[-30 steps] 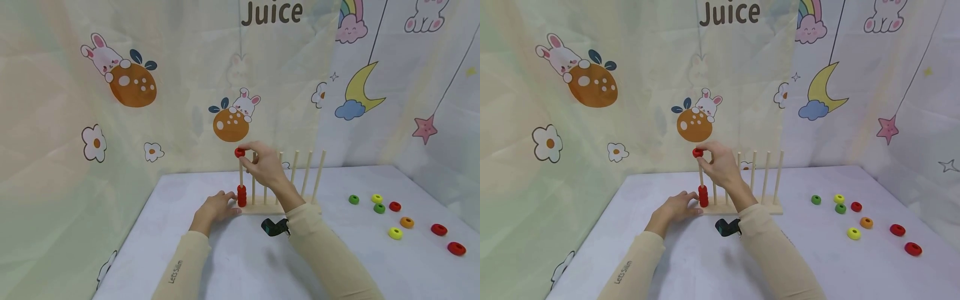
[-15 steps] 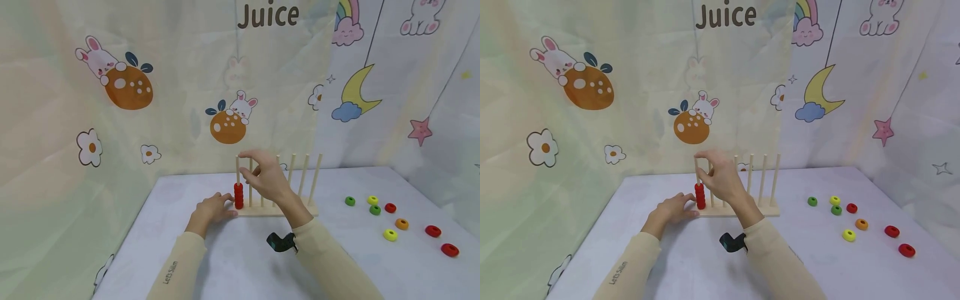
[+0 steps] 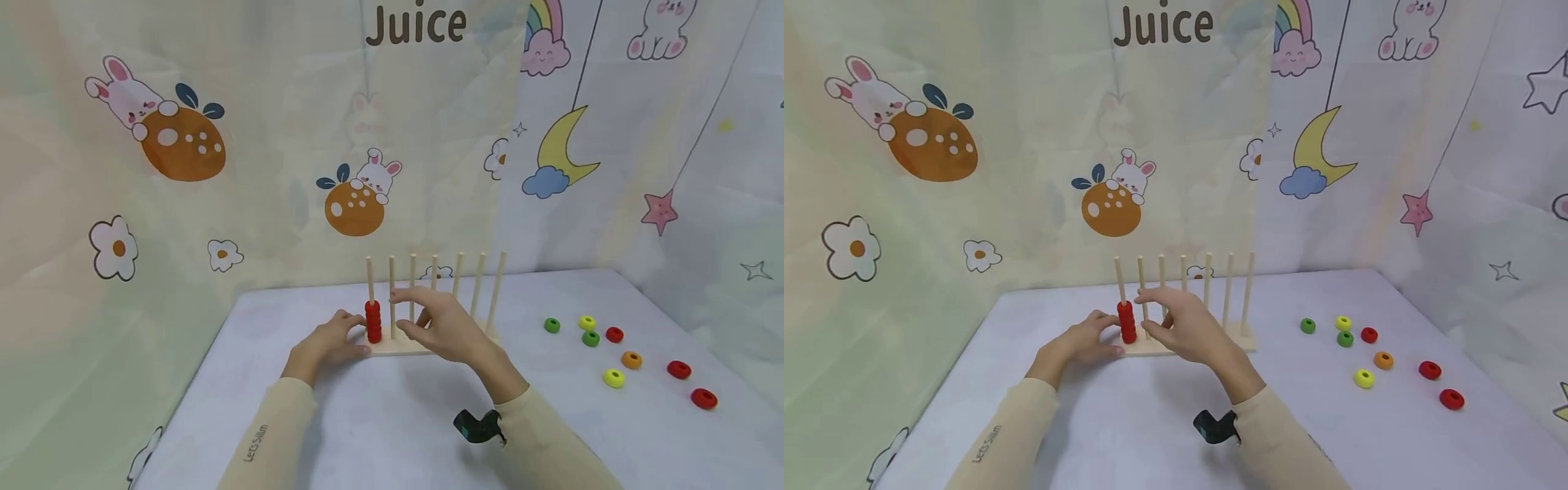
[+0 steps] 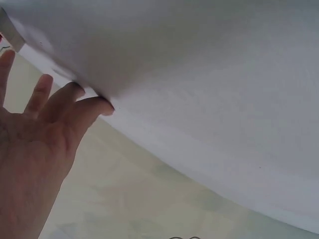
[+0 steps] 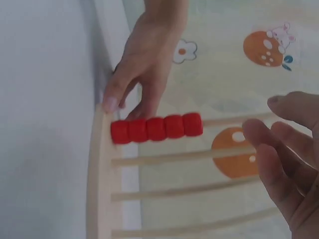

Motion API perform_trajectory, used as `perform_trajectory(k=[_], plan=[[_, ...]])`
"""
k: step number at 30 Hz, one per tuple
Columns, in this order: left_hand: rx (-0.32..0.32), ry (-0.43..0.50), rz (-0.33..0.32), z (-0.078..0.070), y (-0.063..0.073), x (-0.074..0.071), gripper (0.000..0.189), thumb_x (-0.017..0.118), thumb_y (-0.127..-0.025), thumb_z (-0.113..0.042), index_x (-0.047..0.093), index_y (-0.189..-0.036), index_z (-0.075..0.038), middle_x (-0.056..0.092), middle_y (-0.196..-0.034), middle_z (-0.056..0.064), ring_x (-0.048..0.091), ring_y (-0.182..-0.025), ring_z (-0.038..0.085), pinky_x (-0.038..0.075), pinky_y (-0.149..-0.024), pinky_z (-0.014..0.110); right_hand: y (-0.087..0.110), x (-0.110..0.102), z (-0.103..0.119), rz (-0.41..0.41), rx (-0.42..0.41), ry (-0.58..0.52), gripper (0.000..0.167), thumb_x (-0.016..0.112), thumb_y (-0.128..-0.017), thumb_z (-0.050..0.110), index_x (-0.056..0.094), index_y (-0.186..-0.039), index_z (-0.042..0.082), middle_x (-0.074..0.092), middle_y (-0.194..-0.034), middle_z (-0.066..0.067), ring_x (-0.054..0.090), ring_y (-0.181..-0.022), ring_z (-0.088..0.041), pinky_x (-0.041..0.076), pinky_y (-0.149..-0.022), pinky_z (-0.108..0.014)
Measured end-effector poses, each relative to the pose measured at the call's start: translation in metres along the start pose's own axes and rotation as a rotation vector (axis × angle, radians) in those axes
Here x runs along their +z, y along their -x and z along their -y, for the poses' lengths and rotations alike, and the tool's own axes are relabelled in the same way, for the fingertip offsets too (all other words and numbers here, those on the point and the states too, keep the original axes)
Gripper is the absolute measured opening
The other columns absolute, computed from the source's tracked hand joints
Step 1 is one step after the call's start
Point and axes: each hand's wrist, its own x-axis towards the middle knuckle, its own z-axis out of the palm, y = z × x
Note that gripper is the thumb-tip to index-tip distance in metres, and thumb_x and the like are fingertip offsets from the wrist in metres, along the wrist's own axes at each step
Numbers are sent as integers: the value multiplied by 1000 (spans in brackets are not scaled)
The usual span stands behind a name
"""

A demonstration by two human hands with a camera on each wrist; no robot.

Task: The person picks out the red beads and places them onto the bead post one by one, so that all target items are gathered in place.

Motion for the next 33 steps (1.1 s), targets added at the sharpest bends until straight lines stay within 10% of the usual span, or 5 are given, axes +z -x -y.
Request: perform_trajectory(k=[33], plan=[[-81,-7,105,-2,-7,-13,51,79,-88,-42,60,-134,-33,56,-132,5,52,-127,33,47,-101,60,61,-61,-47,123,92,123,41,78,-90,6,66,-129,13,70,-123,-3,64,-77,-6,56,-64,-26]])
